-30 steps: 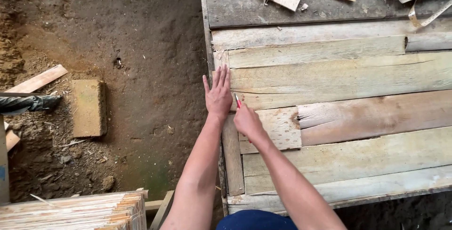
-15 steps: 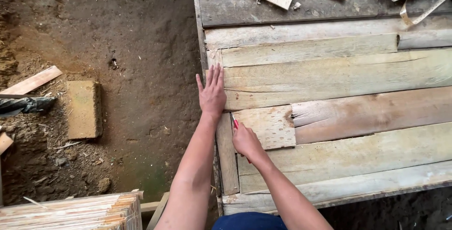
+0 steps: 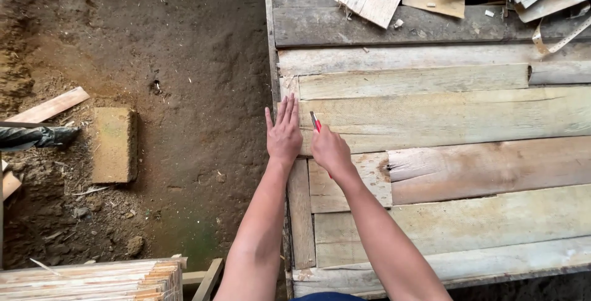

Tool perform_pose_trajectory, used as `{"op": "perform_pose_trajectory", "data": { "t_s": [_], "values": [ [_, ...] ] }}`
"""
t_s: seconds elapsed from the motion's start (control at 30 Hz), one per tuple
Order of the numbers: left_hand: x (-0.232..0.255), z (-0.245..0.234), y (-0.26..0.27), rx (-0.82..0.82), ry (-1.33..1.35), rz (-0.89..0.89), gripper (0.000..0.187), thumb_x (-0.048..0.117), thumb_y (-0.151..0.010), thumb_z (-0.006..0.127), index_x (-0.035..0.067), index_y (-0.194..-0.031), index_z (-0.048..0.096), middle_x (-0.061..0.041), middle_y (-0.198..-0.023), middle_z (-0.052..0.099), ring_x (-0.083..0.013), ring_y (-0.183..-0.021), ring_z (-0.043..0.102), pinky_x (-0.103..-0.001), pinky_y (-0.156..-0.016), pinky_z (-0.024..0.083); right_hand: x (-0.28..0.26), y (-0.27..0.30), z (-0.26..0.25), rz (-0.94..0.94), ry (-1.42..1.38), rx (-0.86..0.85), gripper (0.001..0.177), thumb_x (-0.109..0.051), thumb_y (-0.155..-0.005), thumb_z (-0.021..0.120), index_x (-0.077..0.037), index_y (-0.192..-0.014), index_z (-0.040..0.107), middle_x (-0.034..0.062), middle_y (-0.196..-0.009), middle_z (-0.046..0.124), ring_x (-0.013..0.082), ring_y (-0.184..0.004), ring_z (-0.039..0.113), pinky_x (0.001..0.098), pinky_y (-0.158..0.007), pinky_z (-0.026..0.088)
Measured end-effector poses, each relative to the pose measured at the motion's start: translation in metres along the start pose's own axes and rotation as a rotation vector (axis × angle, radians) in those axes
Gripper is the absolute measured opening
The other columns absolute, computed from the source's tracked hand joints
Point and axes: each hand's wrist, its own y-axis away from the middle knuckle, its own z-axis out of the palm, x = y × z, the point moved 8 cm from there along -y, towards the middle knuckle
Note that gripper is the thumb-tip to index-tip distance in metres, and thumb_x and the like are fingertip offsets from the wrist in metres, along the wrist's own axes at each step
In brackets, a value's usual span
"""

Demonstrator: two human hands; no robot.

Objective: The person uses a red utility knife to score and cut small rectangular pieces from a long wooden plank on a workbench. They repeatedly position the knife, score the wood, and snap off the cut pieces, placing them into a pile of scrap wood.

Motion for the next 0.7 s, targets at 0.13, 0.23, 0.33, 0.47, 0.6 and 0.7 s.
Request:
{"op": "perform_pose_trajectory", "data": {
  "t_s": [0.13, 0.23, 0.33, 0.47, 0.6, 0.7],
  "values": [
    [-0.001, 0.006, 0.000, 0.031, -0.029, 0.026, 0.058, 0.018, -0.105, 0.038, 0.015, -0.163, 0.028, 0.000, -0.172, 0.021, -0.0160, -0.158, 0.018, -0.056, -0.126, 0.009, -0.009, -0.041, 0.006, -0.003, 0.027, 0.070, 0.045, -0.027, -0.103, 0.028, 0.005, -0.119, 0.056, 0.0328, -0.104, 0.070, 0.0521, -0.100, 0.070, 0.0610, -0.085, 0.054],
    [0.000, 0.003, -0.001, 0.037, -0.037, 0.032, 0.059, 0.024, -0.106, 0.039, 0.014, -0.162, 0.028, -0.001, -0.172, 0.022, -0.0166, -0.157, 0.020, -0.056, -0.126, 0.011, -0.012, -0.051, 0.008, -0.028, -0.019, 0.096, 0.046, -0.020, -0.105, 0.028, 0.010, -0.127, 0.056, 0.0321, -0.097, 0.070, 0.0478, -0.091, 0.073, 0.0577, -0.079, 0.057],
    [-0.001, 0.004, -0.003, 0.042, -0.035, 0.026, 0.059, 0.035, -0.107, 0.038, 0.015, -0.162, 0.029, -0.001, -0.171, 0.022, -0.0173, -0.158, 0.019, -0.058, -0.126, 0.010, -0.019, -0.049, 0.008, -0.027, 0.004, 0.076, 0.045, -0.023, -0.105, 0.029, 0.008, -0.122, 0.056, 0.0350, -0.104, 0.069, 0.0541, -0.099, 0.070, 0.0619, -0.080, 0.056],
    [-0.001, 0.006, -0.001, 0.052, -0.027, 0.019, 0.062, 0.042, -0.107, 0.039, 0.015, -0.162, 0.028, 0.000, -0.172, 0.021, -0.0169, -0.158, 0.019, -0.058, -0.126, 0.012, -0.011, -0.062, 0.018, -0.033, 0.037, 0.076, 0.045, -0.025, -0.105, 0.029, 0.008, -0.121, 0.055, 0.0356, -0.105, 0.069, 0.0553, -0.100, 0.069, 0.0635, -0.079, 0.055],
    [-0.003, 0.008, -0.002, 0.053, -0.039, 0.020, 0.063, 0.039, -0.106, 0.041, 0.016, -0.163, 0.027, 0.000, -0.172, 0.021, -0.0164, -0.158, 0.019, -0.058, -0.126, 0.013, -0.015, -0.056, 0.017, -0.014, 0.021, 0.086, 0.046, -0.026, -0.104, 0.031, 0.009, -0.121, 0.055, 0.0378, -0.108, 0.068, 0.0568, -0.102, 0.068, 0.0647, -0.082, 0.055],
    [-0.005, 0.015, -0.003, 0.036, -0.036, 0.016, 0.065, 0.043, -0.106, 0.040, 0.016, -0.163, 0.025, 0.001, -0.172, 0.019, -0.0163, -0.158, 0.017, -0.058, -0.127, 0.011, -0.012, -0.058, 0.021, 0.000, 0.009, 0.079, 0.046, -0.027, -0.104, 0.031, 0.009, -0.121, 0.054, 0.0378, -0.109, 0.068, 0.0571, -0.103, 0.067, 0.0646, -0.084, 0.054]
  ]
}}
